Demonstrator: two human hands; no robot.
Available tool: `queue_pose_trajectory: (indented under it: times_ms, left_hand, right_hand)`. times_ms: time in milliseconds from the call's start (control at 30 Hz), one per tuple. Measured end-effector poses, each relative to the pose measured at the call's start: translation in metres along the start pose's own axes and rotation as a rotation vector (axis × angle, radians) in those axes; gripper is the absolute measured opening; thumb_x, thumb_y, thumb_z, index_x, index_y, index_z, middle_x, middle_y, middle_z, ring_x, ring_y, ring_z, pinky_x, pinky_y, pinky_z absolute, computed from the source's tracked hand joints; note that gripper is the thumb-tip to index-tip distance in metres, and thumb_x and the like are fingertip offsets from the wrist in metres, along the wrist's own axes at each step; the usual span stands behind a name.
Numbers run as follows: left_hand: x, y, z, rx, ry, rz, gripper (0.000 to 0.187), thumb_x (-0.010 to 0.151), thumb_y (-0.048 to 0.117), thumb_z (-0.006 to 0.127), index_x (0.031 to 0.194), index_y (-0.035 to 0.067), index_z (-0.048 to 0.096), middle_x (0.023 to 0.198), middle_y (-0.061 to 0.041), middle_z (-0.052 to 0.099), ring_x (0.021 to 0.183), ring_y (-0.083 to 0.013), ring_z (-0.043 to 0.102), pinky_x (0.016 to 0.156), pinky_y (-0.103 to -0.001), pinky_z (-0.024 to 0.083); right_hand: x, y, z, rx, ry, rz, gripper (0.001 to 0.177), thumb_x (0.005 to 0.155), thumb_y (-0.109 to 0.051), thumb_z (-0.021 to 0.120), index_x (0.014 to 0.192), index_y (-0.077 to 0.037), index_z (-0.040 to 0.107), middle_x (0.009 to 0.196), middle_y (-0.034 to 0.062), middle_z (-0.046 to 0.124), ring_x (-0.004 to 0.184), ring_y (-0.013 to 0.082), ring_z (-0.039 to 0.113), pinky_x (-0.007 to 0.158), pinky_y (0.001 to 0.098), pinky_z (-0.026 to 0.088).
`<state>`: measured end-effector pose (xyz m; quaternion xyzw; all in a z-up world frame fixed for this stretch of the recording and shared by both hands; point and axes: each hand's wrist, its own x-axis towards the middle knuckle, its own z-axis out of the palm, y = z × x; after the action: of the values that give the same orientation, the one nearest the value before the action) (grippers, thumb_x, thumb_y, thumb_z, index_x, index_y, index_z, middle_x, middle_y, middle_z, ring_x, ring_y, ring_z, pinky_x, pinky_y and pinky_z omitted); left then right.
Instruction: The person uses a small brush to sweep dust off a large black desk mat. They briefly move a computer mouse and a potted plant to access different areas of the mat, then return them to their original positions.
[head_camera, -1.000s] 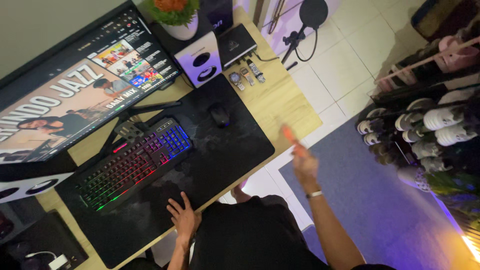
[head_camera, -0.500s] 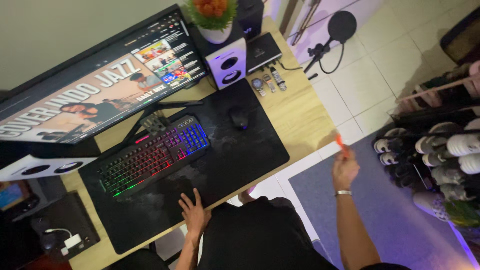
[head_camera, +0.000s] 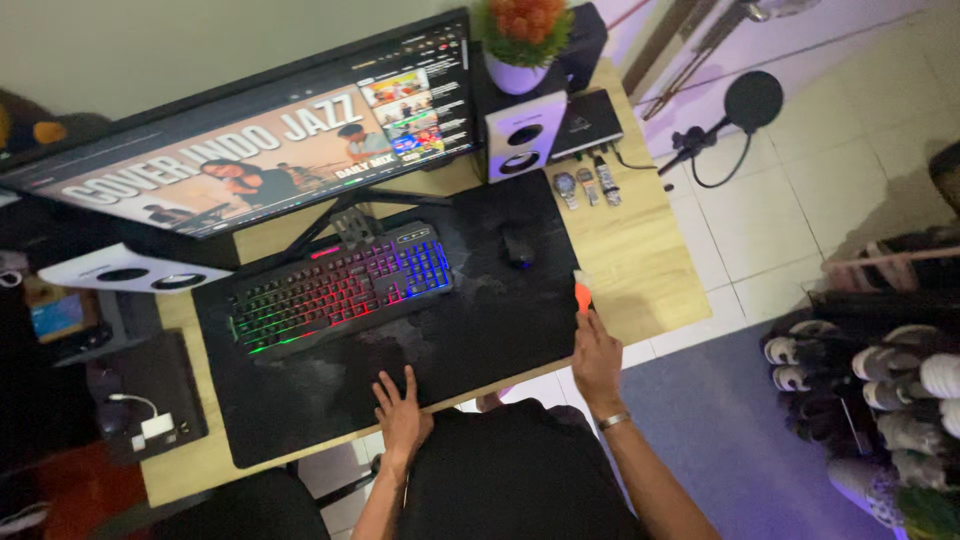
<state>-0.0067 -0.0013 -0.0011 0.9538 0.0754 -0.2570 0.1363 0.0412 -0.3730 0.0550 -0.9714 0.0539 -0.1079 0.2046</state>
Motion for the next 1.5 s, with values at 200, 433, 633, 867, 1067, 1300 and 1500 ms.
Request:
queue_pose_trajectory:
  times_ms: [200,433,633,867,1067,1300,1500]
  left_hand:
    - [-0.006,0.002,-0.003,-0.055,0.043,-0.001,0.101,0.076,0.021,0.071,0.162,0.023,0.018,0.166,-0.032,0.003,0.151,-0.0561,0.010,0.112,-0.069,0.032]
    - [-0.006,-0.001,-0.023,-0.225,-0.037,-0.012,0.099,0.079,0.026,0.077,0.161,0.022,0.022,0.166,-0.030,0.001,0.152,-0.0541,0.006,0.113,-0.070,0.028]
    - [-0.011,-0.016,-0.034,-0.338,-0.072,0.032,0.091,0.079,0.024,0.078,0.158,0.018,0.034,0.167,-0.028,0.004,0.154,-0.0511,0.006,0.115,-0.067,0.028]
    - [-0.002,-0.061,-0.018,-0.581,-0.050,0.210,0.078,0.080,0.019,0.077,0.150,0.003,0.045,0.165,-0.029,0.011,0.154,-0.0465,0.011,0.124,-0.053,0.025]
    - [-0.004,-0.126,-0.028,-0.582,-0.026,0.238,0.071,0.086,0.018,0.073,0.150,0.002,0.046,0.166,-0.024,0.022,0.155,-0.0410,0.021,0.123,-0.056,0.025]
    - [0.001,-0.218,-0.065,-0.382,0.076,0.072,0.075,0.087,0.021,0.072,0.153,0.005,0.039,0.168,-0.022,0.014,0.155,-0.0411,0.015,0.120,-0.060,0.024]
    - [0.000,-0.292,-0.064,-0.374,0.231,-0.038,0.082,0.085,0.019,0.073,0.155,0.006,0.033,0.165,-0.027,0.011,0.153,-0.0442,0.015,0.120,-0.059,0.024]
  right_hand:
    - [-0.015,-0.028,0.019,-0.130,-0.121,-0.092,0.047,0.094,-0.025,0.063,0.139,-0.009,0.059,0.144,0.0224,0.051,0.115,0.0320,0.059,0.100,0.0513,0.038]
    - [-0.025,-0.046,0.040,-0.258,-0.230,0.010,0.057,0.084,-0.026,0.069,0.139,-0.015,0.060,0.148,0.0209,0.048,0.119,0.0353,0.057,0.104,0.0544,0.038]
    - [-0.027,-0.063,0.047,-0.240,-0.250,0.066,0.058,0.086,-0.028,0.069,0.142,-0.014,0.058,0.149,0.0233,0.044,0.123,0.0384,0.054,0.103,0.0573,0.039]
    - [-0.032,-0.083,0.066,-0.305,-0.247,0.159,0.061,0.088,-0.032,0.067,0.146,-0.015,0.055,0.152,0.0241,0.041,0.127,0.0442,0.050,0.103,0.0603,0.038]
    - [-0.042,-0.123,0.088,-0.339,-0.234,0.224,0.060,0.092,-0.037,0.067,0.146,-0.014,0.054,0.149,0.0253,0.043,0.125,0.0468,0.050,0.103,0.0621,0.038]
    - [-0.050,-0.187,0.116,-0.339,-0.225,0.254,0.055,0.091,-0.039,0.070,0.139,-0.014,0.058,0.135,0.0263,0.048,0.120,0.0444,0.052,0.102,0.0609,0.038]
    - [-0.054,-0.228,0.142,-0.365,-0.237,0.246,0.051,0.094,-0.039,0.067,0.137,-0.012,0.058,0.129,0.0287,0.050,0.118,0.0452,0.052,0.100,0.0598,0.039]
